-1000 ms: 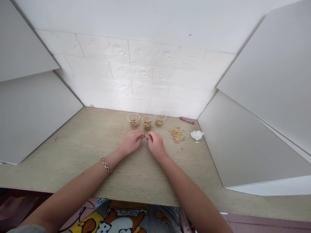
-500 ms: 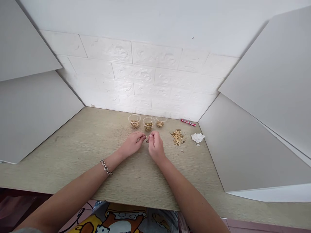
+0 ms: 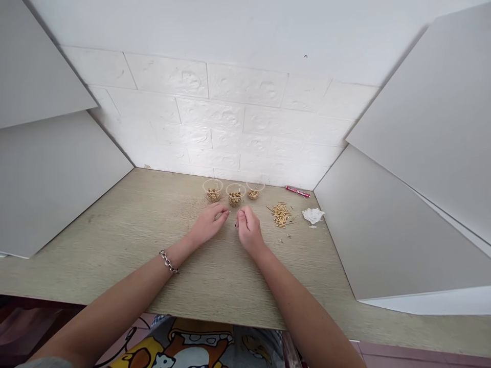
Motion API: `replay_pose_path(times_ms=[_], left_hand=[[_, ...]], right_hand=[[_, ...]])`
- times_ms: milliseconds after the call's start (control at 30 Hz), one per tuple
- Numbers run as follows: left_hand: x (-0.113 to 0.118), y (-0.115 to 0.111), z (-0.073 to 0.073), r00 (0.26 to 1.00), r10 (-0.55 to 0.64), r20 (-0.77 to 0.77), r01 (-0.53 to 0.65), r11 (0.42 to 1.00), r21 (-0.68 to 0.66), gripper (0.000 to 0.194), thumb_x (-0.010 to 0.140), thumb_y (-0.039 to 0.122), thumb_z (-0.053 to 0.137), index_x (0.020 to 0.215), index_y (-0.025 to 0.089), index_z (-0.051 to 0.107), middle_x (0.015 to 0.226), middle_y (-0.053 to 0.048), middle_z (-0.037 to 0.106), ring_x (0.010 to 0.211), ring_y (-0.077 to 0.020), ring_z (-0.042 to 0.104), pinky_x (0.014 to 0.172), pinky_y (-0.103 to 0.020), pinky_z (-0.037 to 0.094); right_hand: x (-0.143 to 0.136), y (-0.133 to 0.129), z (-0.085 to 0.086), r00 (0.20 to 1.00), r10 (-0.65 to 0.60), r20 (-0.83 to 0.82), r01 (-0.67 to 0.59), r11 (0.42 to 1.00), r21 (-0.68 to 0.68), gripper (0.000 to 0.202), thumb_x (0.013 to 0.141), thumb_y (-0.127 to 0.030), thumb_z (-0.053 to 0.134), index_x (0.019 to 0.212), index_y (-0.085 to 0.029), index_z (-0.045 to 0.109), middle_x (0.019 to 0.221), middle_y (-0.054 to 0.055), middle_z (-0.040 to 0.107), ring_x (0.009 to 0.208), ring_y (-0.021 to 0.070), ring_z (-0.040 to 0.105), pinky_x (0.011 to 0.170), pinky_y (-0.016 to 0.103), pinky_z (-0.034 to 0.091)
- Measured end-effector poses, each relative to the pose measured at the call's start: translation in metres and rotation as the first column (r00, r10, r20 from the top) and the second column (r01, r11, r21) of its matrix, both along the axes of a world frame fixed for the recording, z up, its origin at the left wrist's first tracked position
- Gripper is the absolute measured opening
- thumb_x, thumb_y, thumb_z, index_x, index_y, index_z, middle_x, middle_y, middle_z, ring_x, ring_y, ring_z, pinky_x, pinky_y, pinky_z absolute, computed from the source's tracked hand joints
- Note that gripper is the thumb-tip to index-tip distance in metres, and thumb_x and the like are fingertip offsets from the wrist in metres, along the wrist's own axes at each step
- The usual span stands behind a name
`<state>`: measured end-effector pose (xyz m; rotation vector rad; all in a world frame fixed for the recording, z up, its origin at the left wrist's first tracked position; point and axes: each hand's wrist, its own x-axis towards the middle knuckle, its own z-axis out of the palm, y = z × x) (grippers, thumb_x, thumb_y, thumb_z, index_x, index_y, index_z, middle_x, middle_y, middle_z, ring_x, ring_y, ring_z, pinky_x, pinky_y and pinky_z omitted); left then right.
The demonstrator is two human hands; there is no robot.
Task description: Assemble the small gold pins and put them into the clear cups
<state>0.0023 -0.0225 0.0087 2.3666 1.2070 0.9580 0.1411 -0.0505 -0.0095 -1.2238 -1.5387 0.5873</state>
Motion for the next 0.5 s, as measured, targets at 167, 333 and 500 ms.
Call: replay_pose_path(times_ms=[167, 333, 500], left_hand=[[0.000, 0.002, -0.002, 1.000, -0.020, -0.020, 0.021, 1.000, 0.022, 0.018, 0.080, 0.023, 0.039, 0.079, 0.016, 0.056, 0.079, -0.003, 0.056, 0.078, -0.0138, 0.050, 0.074, -0.027, 0.040], [-0.001, 0.004, -0.005, 0.999, -0.040, -0.017, 0.041, 0.999, 0.036, 0.020, 0.081, 0.022, 0.038, 0.083, 0.016, 0.057, 0.083, -0.004, 0.057, 0.080, -0.0135, 0.051, 0.074, -0.026, 0.041], [-0.003, 0.007, -0.009, 0.998, -0.061, -0.006, 0.061, 0.997, 0.044, 0.021, 0.082, 0.019, 0.036, 0.086, 0.016, 0.057, 0.085, -0.005, 0.058, 0.080, -0.0133, 0.052, 0.074, -0.026, 0.041]], right_hand=[[0.004, 0.007, 0.000, 0.997, -0.015, 0.072, 0.019, 0.998, -0.052, 0.015, 0.079, -0.031, 0.037, 0.079, -0.019, 0.045, 0.063, -0.002, 0.050, 0.055, 0.0110, 0.048, 0.056, 0.023, 0.037], [0.005, 0.011, -0.004, 0.990, 0.016, 0.142, -0.002, 0.995, -0.097, 0.012, 0.074, -0.028, 0.044, 0.071, -0.019, 0.050, 0.061, -0.002, 0.052, 0.055, 0.0111, 0.047, 0.054, 0.022, 0.036], [0.002, 0.011, -0.003, 0.995, -0.033, 0.091, 0.040, 0.996, -0.079, 0.015, 0.073, -0.029, 0.044, 0.074, -0.018, 0.054, 0.064, 0.000, 0.056, 0.057, 0.0123, 0.050, 0.057, 0.023, 0.039]])
